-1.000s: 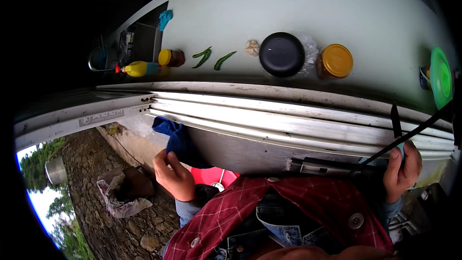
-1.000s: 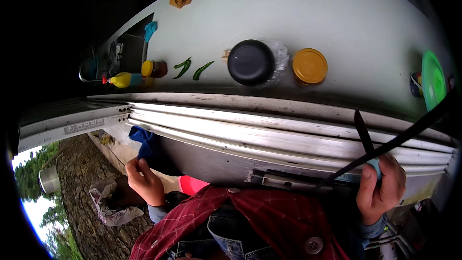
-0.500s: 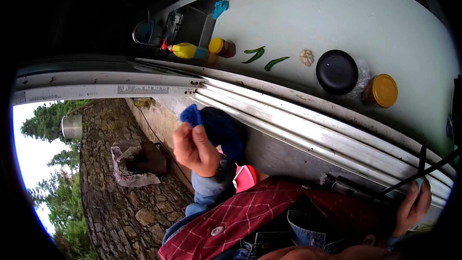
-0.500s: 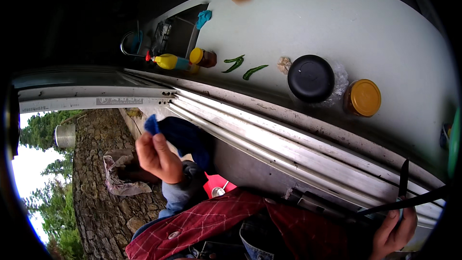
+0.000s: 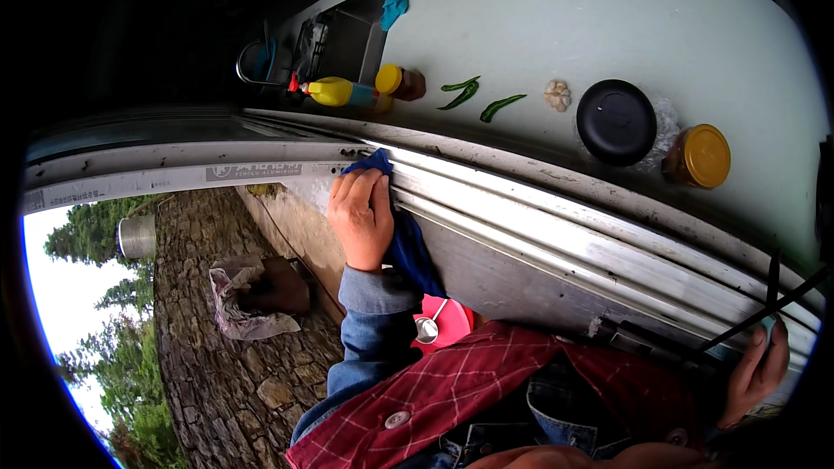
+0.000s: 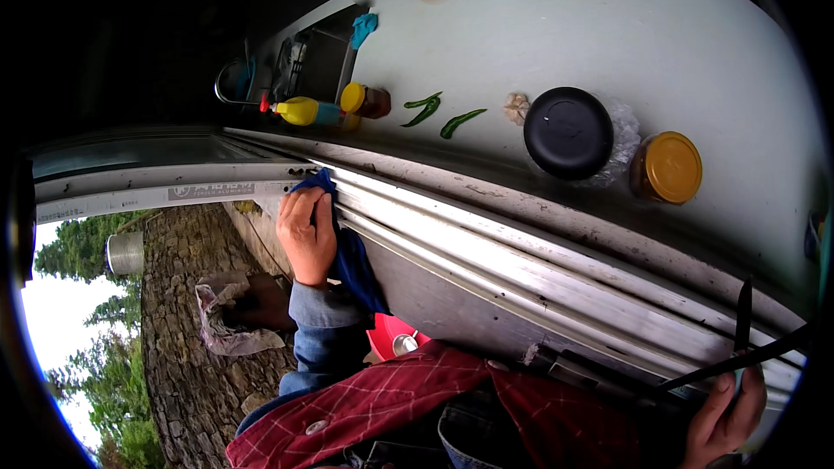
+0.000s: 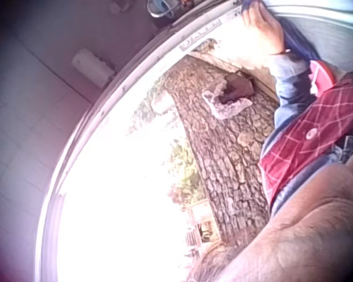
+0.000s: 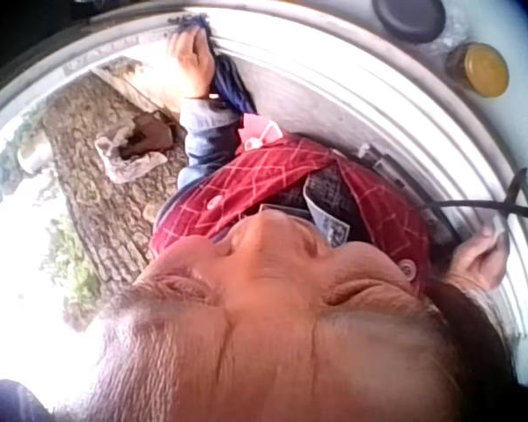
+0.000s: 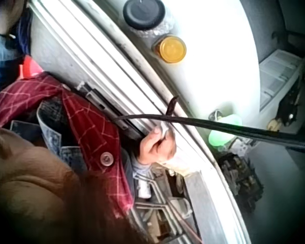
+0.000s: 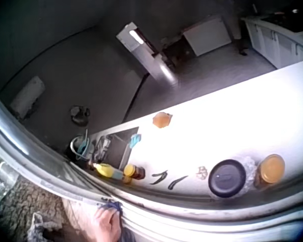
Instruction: The person cleans a white window frame using a blue cloth and a utility knife. They scrape debris from the frame grooves and wipe the surface. The person then rinses the cloth in a bucket of water and wrings it out.
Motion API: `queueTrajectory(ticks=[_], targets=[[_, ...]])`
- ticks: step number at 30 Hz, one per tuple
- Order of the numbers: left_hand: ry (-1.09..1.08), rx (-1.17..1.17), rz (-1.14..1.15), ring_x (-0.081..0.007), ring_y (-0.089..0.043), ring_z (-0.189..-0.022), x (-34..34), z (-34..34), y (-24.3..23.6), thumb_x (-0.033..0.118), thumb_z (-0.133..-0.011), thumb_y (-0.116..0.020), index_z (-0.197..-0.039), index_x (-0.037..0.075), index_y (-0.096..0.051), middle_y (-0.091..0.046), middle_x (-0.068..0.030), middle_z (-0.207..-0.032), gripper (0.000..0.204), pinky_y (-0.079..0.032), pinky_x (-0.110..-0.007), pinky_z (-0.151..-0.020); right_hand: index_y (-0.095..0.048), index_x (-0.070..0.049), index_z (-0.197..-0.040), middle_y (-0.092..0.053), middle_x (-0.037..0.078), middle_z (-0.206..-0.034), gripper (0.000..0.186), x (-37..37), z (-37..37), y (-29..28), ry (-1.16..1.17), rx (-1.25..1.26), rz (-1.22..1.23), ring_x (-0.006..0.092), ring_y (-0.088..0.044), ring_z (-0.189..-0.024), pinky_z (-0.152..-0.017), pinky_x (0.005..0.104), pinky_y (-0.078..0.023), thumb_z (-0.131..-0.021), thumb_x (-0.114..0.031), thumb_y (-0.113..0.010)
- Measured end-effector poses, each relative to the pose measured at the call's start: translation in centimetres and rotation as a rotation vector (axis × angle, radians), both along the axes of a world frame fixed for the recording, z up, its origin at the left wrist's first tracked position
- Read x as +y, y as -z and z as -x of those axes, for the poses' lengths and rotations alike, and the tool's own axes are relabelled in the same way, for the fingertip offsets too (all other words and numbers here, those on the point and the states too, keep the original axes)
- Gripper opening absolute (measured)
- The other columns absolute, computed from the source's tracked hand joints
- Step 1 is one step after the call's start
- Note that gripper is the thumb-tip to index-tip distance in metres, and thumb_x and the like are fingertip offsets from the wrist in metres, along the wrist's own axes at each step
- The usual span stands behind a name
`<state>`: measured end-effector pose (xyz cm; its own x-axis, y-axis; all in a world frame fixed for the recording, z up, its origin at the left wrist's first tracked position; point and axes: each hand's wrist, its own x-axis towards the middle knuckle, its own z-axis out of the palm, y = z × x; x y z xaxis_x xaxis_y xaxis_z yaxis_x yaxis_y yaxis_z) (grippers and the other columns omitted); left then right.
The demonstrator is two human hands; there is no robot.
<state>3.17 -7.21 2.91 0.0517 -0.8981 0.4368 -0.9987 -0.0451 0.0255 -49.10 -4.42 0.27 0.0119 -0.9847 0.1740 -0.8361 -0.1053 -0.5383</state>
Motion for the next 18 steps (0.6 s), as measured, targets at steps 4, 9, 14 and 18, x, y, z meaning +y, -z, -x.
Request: queueTrajectory(ticks=[4,9,14,18], targets=[[0.069,0.058,-0.081,-0.0313,-0.054,-0.074,0.0,-0.5,-0.2,0.006,-0.077,-0.061,-0.077,0.002,-0.060,-0.061,-0.0117,-0.078,0.004,-0.042,-0.038,-0.068,-0.056,0.007,-0.109,-0.062,0.018,-0.097,0.026,0.1,-0.1,-0.2,0.001,0.036,0.005,0.0254,-0.057,-0.082,-0.074,0.0319,-0.044,-0.093,-0.013,-0.051],[0.125,0.163,-0.097,-0.0306,-0.051,-0.073,-0.4,-0.9,0.0,0.008,-0.079,-0.060,-0.077,0.002,-0.059,-0.059,-0.0111,-0.075,0.007,-0.040,-0.038,-0.070,-0.056,0.007,-0.110,-0.062,0.018,-0.099,0.026,-0.1,0.3,-0.2,-0.016,0.018,-0.040,0.0250,-0.057,-0.083,-0.075,0.0315,-0.044,-0.093,-0.012,-0.051],[0.239,0.353,-0.131,-0.0284,-0.051,-0.073,-0.5,2.1,0.5,0.008,-0.077,-0.063,-0.074,0.001,-0.061,-0.057,-0.0106,-0.073,0.007,-0.040,-0.037,-0.070,-0.056,0.006,-0.110,-0.061,0.017,-0.095,0.027,0.1,0.2,-0.4,0.015,0.040,-0.084,0.0244,-0.057,-0.082,-0.074,0.0312,-0.044,-0.094,-0.015,-0.051],[0.361,0.401,-0.126,-0.0298,-0.050,-0.073,-0.3,5.2,0.7,0.006,-0.076,-0.063,-0.078,0.003,-0.058,-0.056,-0.0102,-0.077,0.007,-0.040,-0.038,-0.069,-0.055,0.006,-0.110,-0.060,0.016,-0.093,0.027,-0.1,0.2,-0.4,0.034,0.041,-0.129,0.0237,-0.056,-0.081,-0.073,0.0312,-0.044,-0.095,-0.016,-0.050]])
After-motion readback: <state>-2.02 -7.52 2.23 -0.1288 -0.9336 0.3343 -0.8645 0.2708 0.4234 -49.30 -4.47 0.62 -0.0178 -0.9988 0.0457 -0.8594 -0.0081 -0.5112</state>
